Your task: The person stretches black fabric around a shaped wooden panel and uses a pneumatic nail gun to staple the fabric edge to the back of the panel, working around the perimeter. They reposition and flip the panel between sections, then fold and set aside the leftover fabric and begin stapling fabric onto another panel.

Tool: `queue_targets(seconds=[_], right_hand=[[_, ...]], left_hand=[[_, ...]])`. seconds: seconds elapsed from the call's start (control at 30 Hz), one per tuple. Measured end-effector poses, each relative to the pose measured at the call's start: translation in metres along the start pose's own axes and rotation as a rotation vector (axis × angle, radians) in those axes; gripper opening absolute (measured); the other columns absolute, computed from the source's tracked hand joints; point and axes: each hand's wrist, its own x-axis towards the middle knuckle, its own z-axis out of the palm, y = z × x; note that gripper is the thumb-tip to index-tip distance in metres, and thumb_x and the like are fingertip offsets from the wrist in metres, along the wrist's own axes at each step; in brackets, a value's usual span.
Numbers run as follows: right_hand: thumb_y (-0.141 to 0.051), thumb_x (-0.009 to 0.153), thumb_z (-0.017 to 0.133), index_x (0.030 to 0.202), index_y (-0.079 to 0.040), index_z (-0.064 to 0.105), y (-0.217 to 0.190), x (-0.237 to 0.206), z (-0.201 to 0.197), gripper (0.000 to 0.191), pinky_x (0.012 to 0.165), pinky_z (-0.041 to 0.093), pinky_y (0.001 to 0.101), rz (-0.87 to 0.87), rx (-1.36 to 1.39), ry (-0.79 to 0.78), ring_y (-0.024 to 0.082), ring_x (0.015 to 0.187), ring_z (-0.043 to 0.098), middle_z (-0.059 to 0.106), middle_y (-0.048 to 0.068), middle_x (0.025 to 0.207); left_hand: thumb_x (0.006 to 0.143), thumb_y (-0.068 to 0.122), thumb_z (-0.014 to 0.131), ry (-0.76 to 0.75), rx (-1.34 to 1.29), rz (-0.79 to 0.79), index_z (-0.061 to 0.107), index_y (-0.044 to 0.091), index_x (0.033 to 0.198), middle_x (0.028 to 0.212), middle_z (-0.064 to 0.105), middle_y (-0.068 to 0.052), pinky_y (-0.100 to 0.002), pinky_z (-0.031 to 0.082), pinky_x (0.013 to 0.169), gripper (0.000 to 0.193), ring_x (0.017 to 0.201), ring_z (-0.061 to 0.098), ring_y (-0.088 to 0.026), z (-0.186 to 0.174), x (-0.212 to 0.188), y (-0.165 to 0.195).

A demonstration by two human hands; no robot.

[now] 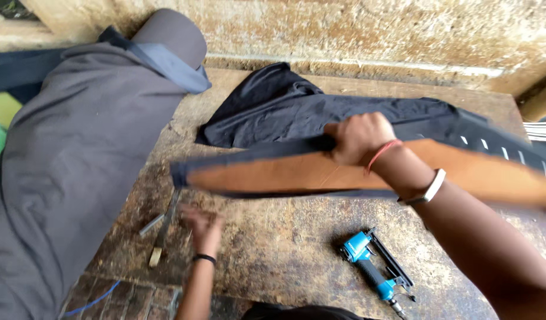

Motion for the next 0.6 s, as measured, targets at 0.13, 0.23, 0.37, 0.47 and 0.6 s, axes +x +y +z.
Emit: queue_targets(seconds=[0.13,0.23,0.37,0.47,0.6], right_hand=[[-0.051,0.079,0.076,0.113,-0.023,0.079,0.030,0.030,0.000,0.044,0.093,0.052,0.0418,0.272,0.499,0.018,0.029,0.105,0.071,0.078,0.009,0.105],[-0.039,0.079,0.082,0.118,-0.010,0.076,0.040,0.066,0.038,0.049,0.094,0.049,0.0368,0.365,1.029,0.133,0.025,0.104,0.069,0.077,0.011,0.107],[-0.024,0.082,0.079,0.123,0.000,0.070,0.037,0.107,0.097,0.048,0.093,0.050,0.0344,0.470,1.548,0.220,0.022,0.102,0.066,0.076,0.011,0.110],[-0.018,0.081,0.081,0.129,0.001,0.062,0.026,0.119,0.137,0.055,0.093,0.051,0.0340,0.637,1.720,0.217,0.021,0.102,0.068,0.073,0.013,0.113],[-0.018,0.084,0.079,0.129,0.004,0.066,0.005,0.131,0.162,0.052,0.088,0.052,0.0337,0.579,1.935,0.260,0.021,0.097,0.068,0.073,0.014,0.115]], left_hand=[[0.085,0.030,0.073,-0.802,-0.300,-0.350,0.046,0.014,0.149,0.130,0.065,-0.009,-0.039,0.056,0.097,0.071,0.117,0.064,-0.023,0.064,-0.037,0.010],[0.082,0.043,0.073,-1.169,-0.454,-0.282,0.041,0.015,0.151,0.133,0.063,-0.002,-0.037,0.054,0.103,0.081,0.122,0.062,-0.018,0.103,-0.054,0.038],[0.085,0.052,0.076,-1.300,-0.611,-0.227,0.049,0.005,0.143,0.120,0.065,-0.009,-0.040,0.054,0.104,0.080,0.114,0.064,-0.023,0.130,-0.040,0.065],[0.082,0.041,0.080,-1.184,-0.393,-0.136,0.055,0.003,0.132,0.115,0.067,-0.008,-0.037,0.054,0.105,0.068,0.114,0.064,-0.022,0.139,-0.019,0.072],[0.084,0.030,0.078,-1.025,-0.335,-0.005,0.058,-0.001,0.134,0.109,0.064,-0.009,-0.037,0.054,0.096,0.062,0.105,0.063,-0.024,0.147,0.000,0.079]])
